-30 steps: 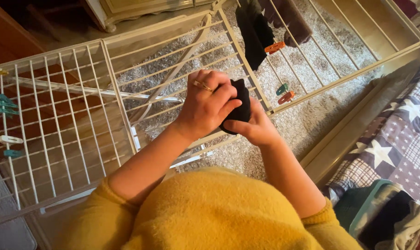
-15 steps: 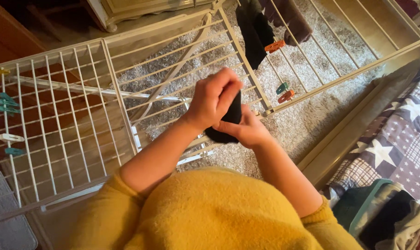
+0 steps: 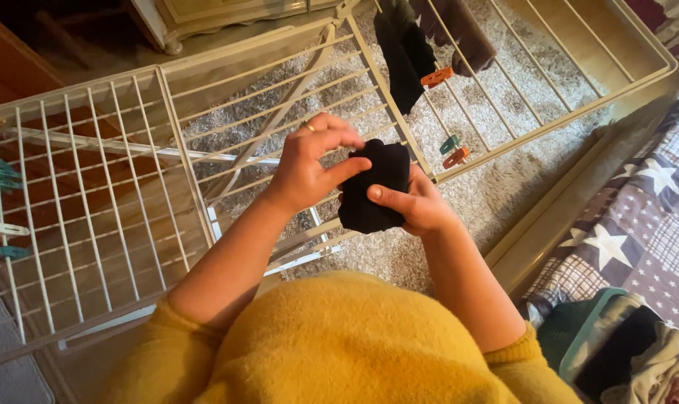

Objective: The person removes socks from a drying rack, turns them inside out, folds them, and places them on a nearby bench. The person handles black, brown, and pink socks one at a time.

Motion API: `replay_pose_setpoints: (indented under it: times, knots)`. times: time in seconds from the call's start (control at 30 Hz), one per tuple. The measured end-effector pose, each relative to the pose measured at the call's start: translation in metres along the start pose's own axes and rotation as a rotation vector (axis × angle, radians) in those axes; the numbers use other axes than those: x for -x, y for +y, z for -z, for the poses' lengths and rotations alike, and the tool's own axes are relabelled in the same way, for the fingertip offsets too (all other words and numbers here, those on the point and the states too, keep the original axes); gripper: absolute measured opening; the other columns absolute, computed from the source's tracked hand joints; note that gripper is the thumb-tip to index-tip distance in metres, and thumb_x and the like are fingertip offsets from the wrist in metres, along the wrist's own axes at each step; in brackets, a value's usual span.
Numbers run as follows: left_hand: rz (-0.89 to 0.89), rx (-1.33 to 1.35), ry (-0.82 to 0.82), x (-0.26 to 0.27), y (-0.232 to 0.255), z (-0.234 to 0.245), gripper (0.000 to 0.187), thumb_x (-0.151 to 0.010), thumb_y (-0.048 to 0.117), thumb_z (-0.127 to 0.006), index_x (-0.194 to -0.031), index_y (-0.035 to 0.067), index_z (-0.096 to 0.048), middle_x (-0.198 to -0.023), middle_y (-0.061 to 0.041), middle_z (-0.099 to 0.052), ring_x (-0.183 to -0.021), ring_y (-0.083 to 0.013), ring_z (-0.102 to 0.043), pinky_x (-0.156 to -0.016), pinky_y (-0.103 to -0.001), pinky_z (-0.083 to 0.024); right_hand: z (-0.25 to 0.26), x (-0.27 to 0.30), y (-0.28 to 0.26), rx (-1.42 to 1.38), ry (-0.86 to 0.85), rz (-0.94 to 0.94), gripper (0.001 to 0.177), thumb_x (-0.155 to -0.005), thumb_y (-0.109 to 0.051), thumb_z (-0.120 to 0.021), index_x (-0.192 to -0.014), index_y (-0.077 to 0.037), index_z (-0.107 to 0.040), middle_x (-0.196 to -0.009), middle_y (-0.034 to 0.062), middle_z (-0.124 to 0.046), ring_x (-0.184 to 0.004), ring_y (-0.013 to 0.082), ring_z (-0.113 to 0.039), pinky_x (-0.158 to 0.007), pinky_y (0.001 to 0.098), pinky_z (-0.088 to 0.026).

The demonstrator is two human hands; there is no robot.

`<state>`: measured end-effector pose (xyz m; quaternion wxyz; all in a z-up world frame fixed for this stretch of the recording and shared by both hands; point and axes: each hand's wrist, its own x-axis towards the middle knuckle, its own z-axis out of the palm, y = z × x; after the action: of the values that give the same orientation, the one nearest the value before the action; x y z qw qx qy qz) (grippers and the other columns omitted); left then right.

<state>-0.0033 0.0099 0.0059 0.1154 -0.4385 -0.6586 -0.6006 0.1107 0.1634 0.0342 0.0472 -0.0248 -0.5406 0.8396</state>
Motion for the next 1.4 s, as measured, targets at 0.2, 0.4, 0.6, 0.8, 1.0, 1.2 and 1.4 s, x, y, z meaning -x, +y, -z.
replay_pose_setpoints:
  times: [0.2, 0.4, 0.6, 0.8, 1.0, 1.2, 1.4]
  knots:
    - [-0.131, -0.067, -0.040, -0.004, 0.007, 0.000, 0.015, -0.099, 0.019, -0.072, -0.089, 0.008, -0.069, -0.101, -0.008, -0.068, -0.097, -0.0312, -0.070, -0.088, -0.039, -0.055, 0.002, -0.002, 0.002, -0.059, -0.064, 0.006, 0.013, -0.077, 0.005, -0.082, -0.088, 0.003, -0.075, -0.070, 0.0129, -0.068, -0.064, 0.0247, -0.075, -0.059, 0.0367, -0.062]
    - [0.074, -0.030, 0.144, -0.004, 0.010, -0.011, 0.016, -0.107, 0.020, -0.054, -0.098, 0.008, -0.059, -0.076, -0.012, -0.063, -0.071, -0.0274, -0.065, -0.070, -0.038, -0.053, 0.016, -0.005, 0.011, -0.064, -0.110, -0.061, 0.008, -0.078, 0.006, -0.081, -0.081, 0.003, -0.075, -0.063, 0.0121, -0.067, -0.056, 0.0241, -0.073, -0.050, 0.0337, -0.059]
    - [0.190, -0.012, -0.025, -0.011, -0.007, -0.007, 0.018, -0.104, 0.023, -0.061, -0.089, 0.013, -0.062, -0.063, -0.008, -0.058, -0.062, -0.0221, -0.056, -0.065, -0.037, -0.050, 0.031, -0.007, 0.024, 0.000, -0.104, -0.089, 0.011, -0.073, 0.007, -0.083, -0.077, 0.002, -0.074, -0.059, 0.0112, -0.065, -0.052, 0.0222, -0.071, -0.047, 0.0322, -0.058]
    - [0.032, -0.179, -0.061, -0.003, -0.003, -0.011, 0.037, -0.099, 0.033, -0.071, -0.113, -0.001, -0.068, -0.096, -0.023, -0.067, -0.082, -0.0390, -0.068, -0.080, -0.048, -0.054, 0.030, -0.011, 0.023, 0.125, -0.031, -0.084, 0.017, -0.072, 0.001, -0.088, -0.077, 0.001, -0.072, -0.057, 0.0087, -0.063, -0.048, 0.0187, -0.067, -0.043, 0.0295, -0.055]
    - [0.552, -0.247, -0.250, -0.003, -0.006, -0.024, 0.052, -0.087, 0.052, -0.074, -0.070, 0.004, -0.064, -0.060, -0.015, -0.066, -0.063, -0.0350, -0.070, -0.062, -0.042, -0.053, 0.052, -0.027, 0.041, 0.714, -0.029, 0.066, 0.058, -0.060, -0.027, -0.103, -0.098, -0.003, -0.065, -0.070, 0.0119, -0.065, -0.062, 0.0188, -0.064, -0.052, 0.0301, -0.054]
    - [0.316, -0.429, 0.225, 0.008, -0.026, -0.036, 0.033, -0.104, 0.041, -0.059, -0.093, 0.010, -0.057, -0.074, -0.021, -0.066, -0.078, -0.0460, -0.070, -0.067, -0.056, -0.053, 0.022, -0.013, 0.053, -0.154, 0.433, -0.091, 0.040, -0.097, -0.038, -0.071, -0.122, -0.011, -0.056, -0.109, 0.0158, -0.069, -0.093, 0.0327, -0.073, -0.076, 0.0656, -0.060]
    - [0.615, -0.214, 0.025, 0.022, -0.025, -0.078, 0.050, -0.077, 0.065, -0.082, -0.097, 0.023, -0.064, -0.077, -0.011, -0.072, -0.085, -0.0357, -0.075, -0.070, -0.045, -0.059, 0.089, -0.018, 0.073, 0.164, 0.726, 0.143, 0.031, -0.093, -0.036, -0.080, -0.091, -0.005, -0.071, -0.069, 0.0068, -0.061, -0.057, 0.0170, -0.062, -0.049, 0.0281, -0.057]
